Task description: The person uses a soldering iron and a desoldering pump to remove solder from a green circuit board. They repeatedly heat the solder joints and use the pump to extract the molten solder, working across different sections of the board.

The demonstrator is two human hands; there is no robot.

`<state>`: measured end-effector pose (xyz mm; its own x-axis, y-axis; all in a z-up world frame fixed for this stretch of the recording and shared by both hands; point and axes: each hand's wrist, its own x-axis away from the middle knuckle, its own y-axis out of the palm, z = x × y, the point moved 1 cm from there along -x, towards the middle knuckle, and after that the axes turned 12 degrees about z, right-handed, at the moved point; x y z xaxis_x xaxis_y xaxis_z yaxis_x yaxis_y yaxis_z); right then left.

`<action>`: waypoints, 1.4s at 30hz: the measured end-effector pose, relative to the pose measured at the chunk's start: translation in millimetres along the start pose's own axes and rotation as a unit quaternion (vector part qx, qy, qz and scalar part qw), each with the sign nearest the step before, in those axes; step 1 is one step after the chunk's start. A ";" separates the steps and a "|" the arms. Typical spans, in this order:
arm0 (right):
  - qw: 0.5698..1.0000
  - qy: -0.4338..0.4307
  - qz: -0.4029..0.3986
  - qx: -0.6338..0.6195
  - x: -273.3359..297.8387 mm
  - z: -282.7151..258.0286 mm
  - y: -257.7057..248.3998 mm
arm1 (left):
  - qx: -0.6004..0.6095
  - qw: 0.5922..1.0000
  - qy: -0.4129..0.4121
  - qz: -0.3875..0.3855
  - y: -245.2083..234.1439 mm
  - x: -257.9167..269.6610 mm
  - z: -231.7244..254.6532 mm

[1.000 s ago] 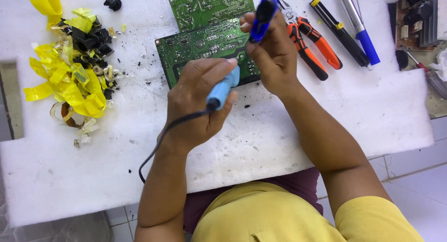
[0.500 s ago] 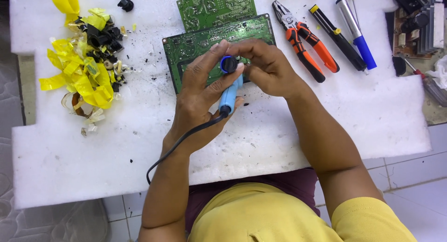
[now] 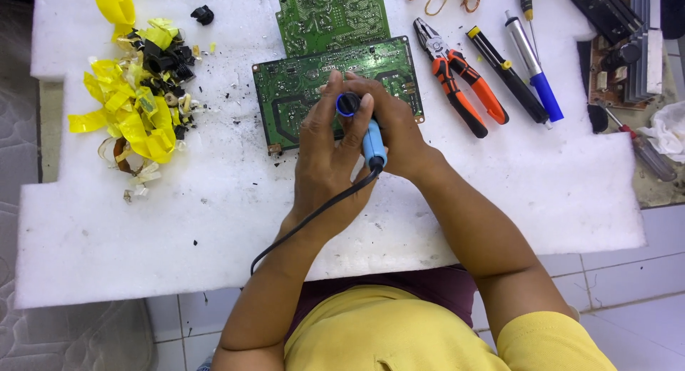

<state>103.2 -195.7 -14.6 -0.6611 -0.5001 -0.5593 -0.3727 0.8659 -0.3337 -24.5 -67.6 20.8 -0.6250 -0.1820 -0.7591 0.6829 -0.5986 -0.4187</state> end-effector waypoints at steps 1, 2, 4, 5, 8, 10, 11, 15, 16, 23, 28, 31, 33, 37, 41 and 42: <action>1.000 -0.001 0.000 0.000 -1.1 -3.7 1.1 | -0.001 1.000 0.001 0.001 -1.1 5.3 6.4; 1.000 -0.001 -0.002 -0.014 -2.4 -7.4 2.3 | 0.002 0.999 -0.033 -0.024 -1.8 10.2 11.7; 1.000 -0.003 -0.003 -0.029 -6.0 -13.3 4.2 | 0.003 0.997 -0.065 -0.048 -9.2 24.6 28.2; 0.998 -0.026 -0.003 -0.052 -8.3 -16.0 5.0 | -0.011 0.994 -0.069 -0.083 -15.3 34.3 38.9; 0.996 -0.043 0.005 -0.076 -15.4 -15.8 4.2 | 0.068 0.983 -0.051 -0.161 -51.0 36.6 62.3; 0.996 -0.035 0.011 -0.080 -16.1 -13.8 3.2 | 0.159 0.966 -0.032 -0.203 -80.0 23.4 70.5; 0.995 -0.045 0.009 -0.085 -16.3 -13.3 3.0 | 0.234 0.956 -0.036 -0.172 -94.6 11.9 71.3; 0.995 -0.054 -0.005 -0.080 -13.4 -8.4 6.1 | 0.201 0.965 -0.144 0.085 -107.5 -6.3 35.0; 0.995 -0.056 -0.007 -0.079 -12.7 -8.2 6.2 | 0.200 0.965 -0.144 0.088 -98.4 -12.2 20.1; 0.997 -0.054 -0.031 -0.053 1.9 17.5 5.0 | 0.144 0.986 -0.088 -0.018 -39.7 -27.4 -29.0; 0.994 -0.063 -0.071 -0.050 -12.2 5.8 -6.6 | 0.133 0.989 -0.058 0.014 -25.9 -37.0 -33.3; 0.984 -0.154 -0.010 0.085 -30.2 -13.8 -24.6 | 0.131 0.989 -0.068 0.026 -24.6 -39.2 -38.3; 0.981 -0.091 0.038 0.166 -33.9 -17.7 -44.3 | 0.186 0.972 -0.132 0.064 -29.9 -43.2 -38.8; 0.982 -0.013 0.174 0.076 -28.3 20.3 -53.9 | 0.290 0.937 -0.168 0.101 -17.3 -39.4 -53.7; 0.971 -0.054 0.220 0.074 -34.2 16.9 -50.8 | 0.218 0.965 -0.127 0.075 1.4 -50.0 -56.4; 0.970 -0.063 0.219 0.080 -34.4 18.5 -49.0 | 0.174 0.980 -0.086 0.051 8.4 -52.9 -57.5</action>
<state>156.3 -221.2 6.9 -0.6442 -0.0910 -0.7594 0.0390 0.9877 -0.1515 36.1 -18.2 28.8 -0.6351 -0.3646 -0.6809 0.5932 -0.7948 -0.1277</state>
